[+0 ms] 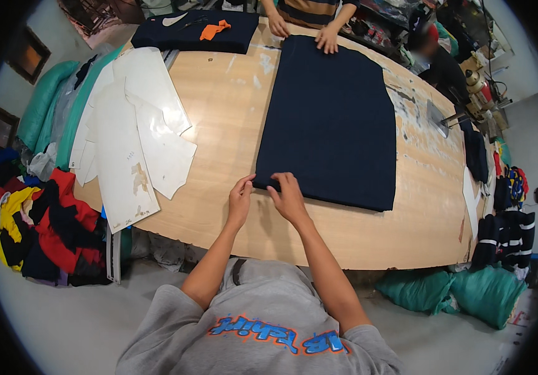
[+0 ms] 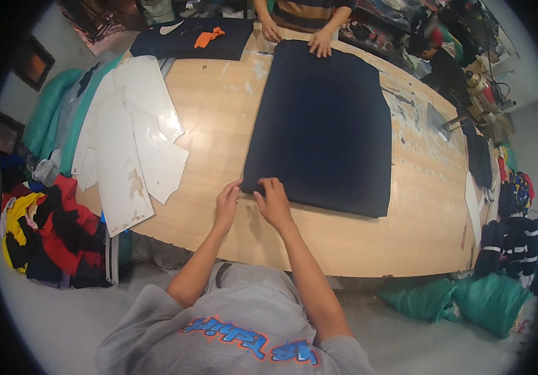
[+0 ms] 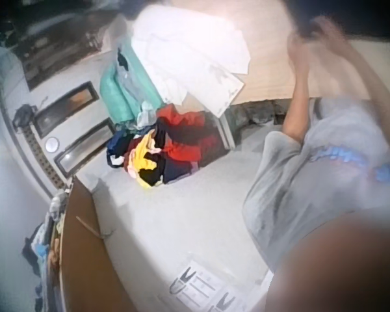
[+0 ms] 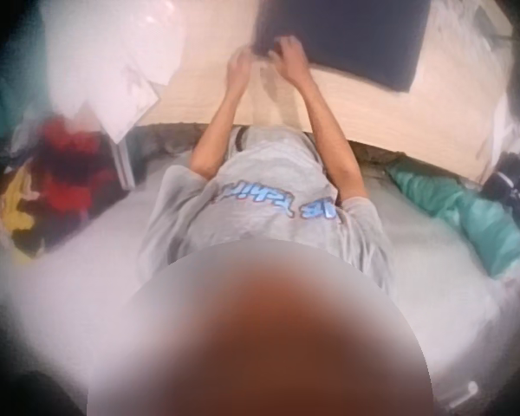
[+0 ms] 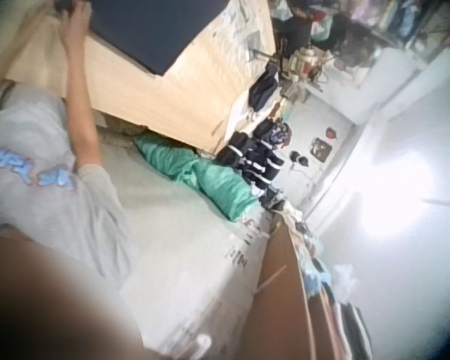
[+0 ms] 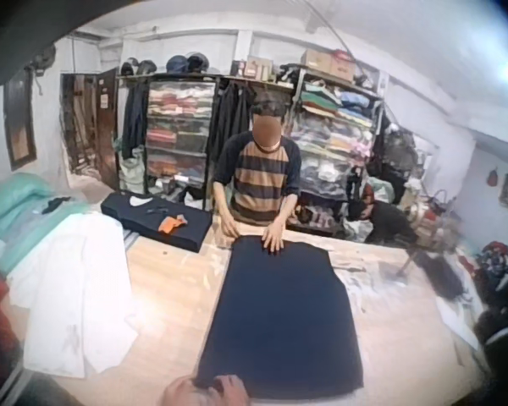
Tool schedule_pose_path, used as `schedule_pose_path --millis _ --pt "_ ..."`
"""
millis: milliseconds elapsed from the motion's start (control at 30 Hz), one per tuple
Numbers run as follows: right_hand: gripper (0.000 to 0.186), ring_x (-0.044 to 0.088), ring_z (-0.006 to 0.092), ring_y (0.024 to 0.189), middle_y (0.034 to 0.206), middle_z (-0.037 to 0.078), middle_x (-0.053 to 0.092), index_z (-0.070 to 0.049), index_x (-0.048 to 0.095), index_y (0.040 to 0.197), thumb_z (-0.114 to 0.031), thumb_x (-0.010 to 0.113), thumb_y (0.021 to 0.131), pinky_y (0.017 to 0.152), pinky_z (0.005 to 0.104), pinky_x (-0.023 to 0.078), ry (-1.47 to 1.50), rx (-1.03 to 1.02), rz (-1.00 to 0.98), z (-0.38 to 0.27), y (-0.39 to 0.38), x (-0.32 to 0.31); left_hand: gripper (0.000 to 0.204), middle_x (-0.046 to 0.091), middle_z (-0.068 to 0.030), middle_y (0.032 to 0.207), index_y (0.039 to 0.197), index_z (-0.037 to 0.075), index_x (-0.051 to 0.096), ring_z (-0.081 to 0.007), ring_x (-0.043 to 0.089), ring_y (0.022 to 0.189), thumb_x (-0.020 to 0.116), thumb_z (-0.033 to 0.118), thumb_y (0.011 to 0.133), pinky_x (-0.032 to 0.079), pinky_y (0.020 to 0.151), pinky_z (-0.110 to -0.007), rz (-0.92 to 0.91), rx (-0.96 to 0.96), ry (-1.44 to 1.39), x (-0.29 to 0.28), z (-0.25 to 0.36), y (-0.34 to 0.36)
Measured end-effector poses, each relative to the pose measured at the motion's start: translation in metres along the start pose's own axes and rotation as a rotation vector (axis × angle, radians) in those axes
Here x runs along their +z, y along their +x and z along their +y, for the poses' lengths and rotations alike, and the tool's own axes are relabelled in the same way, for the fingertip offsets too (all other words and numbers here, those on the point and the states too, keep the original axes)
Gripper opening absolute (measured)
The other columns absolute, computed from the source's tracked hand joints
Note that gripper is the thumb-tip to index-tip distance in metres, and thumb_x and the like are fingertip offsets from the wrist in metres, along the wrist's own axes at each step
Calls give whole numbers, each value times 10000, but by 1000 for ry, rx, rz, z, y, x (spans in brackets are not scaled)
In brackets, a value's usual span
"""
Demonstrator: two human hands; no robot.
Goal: The person folds a dark fabric bundle, wraps it with a white strip, and writes on the strip with a red marker. The person then gathers cut fabric scraps and places them into a green sack. The person also handles a large flat piece of dark fabric on the table.
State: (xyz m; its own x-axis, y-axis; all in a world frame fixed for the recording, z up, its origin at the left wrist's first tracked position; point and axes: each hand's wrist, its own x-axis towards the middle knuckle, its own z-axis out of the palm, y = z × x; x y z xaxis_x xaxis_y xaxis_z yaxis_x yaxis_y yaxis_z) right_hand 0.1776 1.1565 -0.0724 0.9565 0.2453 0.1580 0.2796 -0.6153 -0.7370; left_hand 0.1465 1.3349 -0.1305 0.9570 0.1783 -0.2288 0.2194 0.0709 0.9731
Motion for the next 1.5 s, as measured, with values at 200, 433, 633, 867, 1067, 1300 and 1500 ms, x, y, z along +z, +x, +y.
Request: schedule_pose_path --millis 200,433,633,867,1067,1300,1500 --pt "263 599 300 987 1034 111 620 -40 653 1124 -187 784 950 857 408 506 -99 105 32 -2 16 59 371 636 -92 1402 1453 80 676 -204 610 1258 553 169 1114 485 1067 -329 -202 -42 -28 -24 7 11" --pt "139 577 232 922 953 80 639 -42 719 1058 -166 732 996 836 375 480 179 330 95 5 13 58 326 653 -117 1298 1383 101 728 -224 630 1186 581 111 1093 492 1064 -340 -288 -12 89 -38 20 27" --pt "123 533 148 832 919 33 611 -17 740 1045 -137 725 1022 745 297 446 206 334 155 2 6 62 299 661 -107 1264 1355 93 737 -212 657 1134 635 128 1076 526 1005 -344 -330 -1 95 -47 18 32" --pt "137 622 176 879 984 60 705 -18 793 1029 -139 762 973 782 318 490 273 478 101 0 11 53 268 668 -116 1286 1312 66 744 -228 693 1139 670 144 1067 549 1001 -349 -309 -35 26 -45 5 37" --pt "155 628 167 885 1008 57 723 -18 823 1041 -143 777 961 787 312 491 307 490 98 2 11 52 305 666 -116 1322 1325 34 720 -218 680 1186 680 201 1073 526 1034 -345 -340 -79 26 -47 7 42" --pt "165 629 151 853 984 49 728 -7 827 1031 -146 786 950 779 305 496 311 520 98 -2 14 51 313 668 -127 1329 1319 27 720 -237 690 1184 693 211 1068 539 1028 -354 -321 -93 31 -47 11 40" --pt "158 627 157 841 958 58 718 -23 826 1019 -159 778 955 764 321 500 349 504 100 5 12 52 333 682 -139 1300 1305 18 724 -248 711 1165 700 252 1070 558 1001 -356 -296 -82 105 -48 -4 40"
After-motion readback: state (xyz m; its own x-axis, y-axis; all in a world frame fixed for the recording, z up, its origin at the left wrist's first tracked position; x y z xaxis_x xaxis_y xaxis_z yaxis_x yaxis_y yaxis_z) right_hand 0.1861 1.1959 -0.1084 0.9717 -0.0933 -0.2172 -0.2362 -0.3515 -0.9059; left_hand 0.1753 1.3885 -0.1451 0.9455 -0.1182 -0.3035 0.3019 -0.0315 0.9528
